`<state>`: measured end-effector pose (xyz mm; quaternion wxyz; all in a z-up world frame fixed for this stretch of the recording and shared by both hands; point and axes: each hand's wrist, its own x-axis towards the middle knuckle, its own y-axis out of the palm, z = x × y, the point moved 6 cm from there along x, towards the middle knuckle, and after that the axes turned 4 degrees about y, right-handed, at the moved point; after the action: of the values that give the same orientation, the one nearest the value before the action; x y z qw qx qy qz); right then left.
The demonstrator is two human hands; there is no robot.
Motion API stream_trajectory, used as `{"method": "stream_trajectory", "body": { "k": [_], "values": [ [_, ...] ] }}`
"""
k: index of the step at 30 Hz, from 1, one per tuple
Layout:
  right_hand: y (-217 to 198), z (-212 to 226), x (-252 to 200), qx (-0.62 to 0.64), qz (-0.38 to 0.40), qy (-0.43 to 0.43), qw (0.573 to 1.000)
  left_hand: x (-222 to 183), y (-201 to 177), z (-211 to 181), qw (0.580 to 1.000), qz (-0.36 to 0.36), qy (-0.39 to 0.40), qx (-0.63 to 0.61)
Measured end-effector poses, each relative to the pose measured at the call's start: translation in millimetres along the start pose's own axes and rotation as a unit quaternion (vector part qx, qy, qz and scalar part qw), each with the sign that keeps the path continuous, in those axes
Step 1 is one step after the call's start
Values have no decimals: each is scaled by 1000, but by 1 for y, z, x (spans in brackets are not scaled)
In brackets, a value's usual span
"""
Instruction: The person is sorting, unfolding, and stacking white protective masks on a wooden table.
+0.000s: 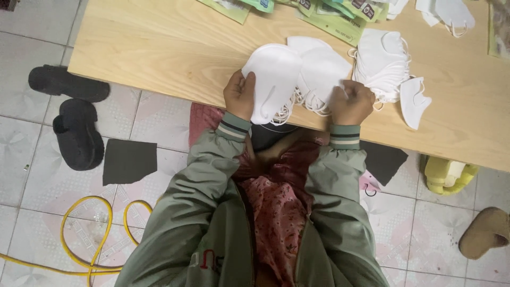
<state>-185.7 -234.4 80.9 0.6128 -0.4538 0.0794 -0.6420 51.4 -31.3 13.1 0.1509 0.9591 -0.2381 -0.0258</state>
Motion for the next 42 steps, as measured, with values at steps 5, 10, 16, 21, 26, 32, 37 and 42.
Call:
{"method": "stream_trajectory", "body": {
  "k": [5,10,16,21,26,32,37,42],
  "values": [
    [-28,47,-7,160,-100,-106,976,-1,0,1,1000,-3,-2,-2],
    [-30,113,-44,276,-70,-289,914,-1,0,5,1000,2,10,22],
    [-10,162,-95,300,46,-385,872,-1,-1,4,1000,6,7,-11],
    [-10,186,-105,273,111,-401,867,2,-6,18,998,35,48,9],
    [-12,197,-100,255,136,-407,867,2,-7,23,1000,21,12,9],
    [12,180,-98,287,174,-359,871,3,-5,18,999,31,-8,-10],
    [1,106,-31,304,110,-165,932,2,-4,3,998,22,-48,-29],
    [5,20,2,53,83,-63,993,5,-4,-16,996,35,-84,4]
  ]
}}
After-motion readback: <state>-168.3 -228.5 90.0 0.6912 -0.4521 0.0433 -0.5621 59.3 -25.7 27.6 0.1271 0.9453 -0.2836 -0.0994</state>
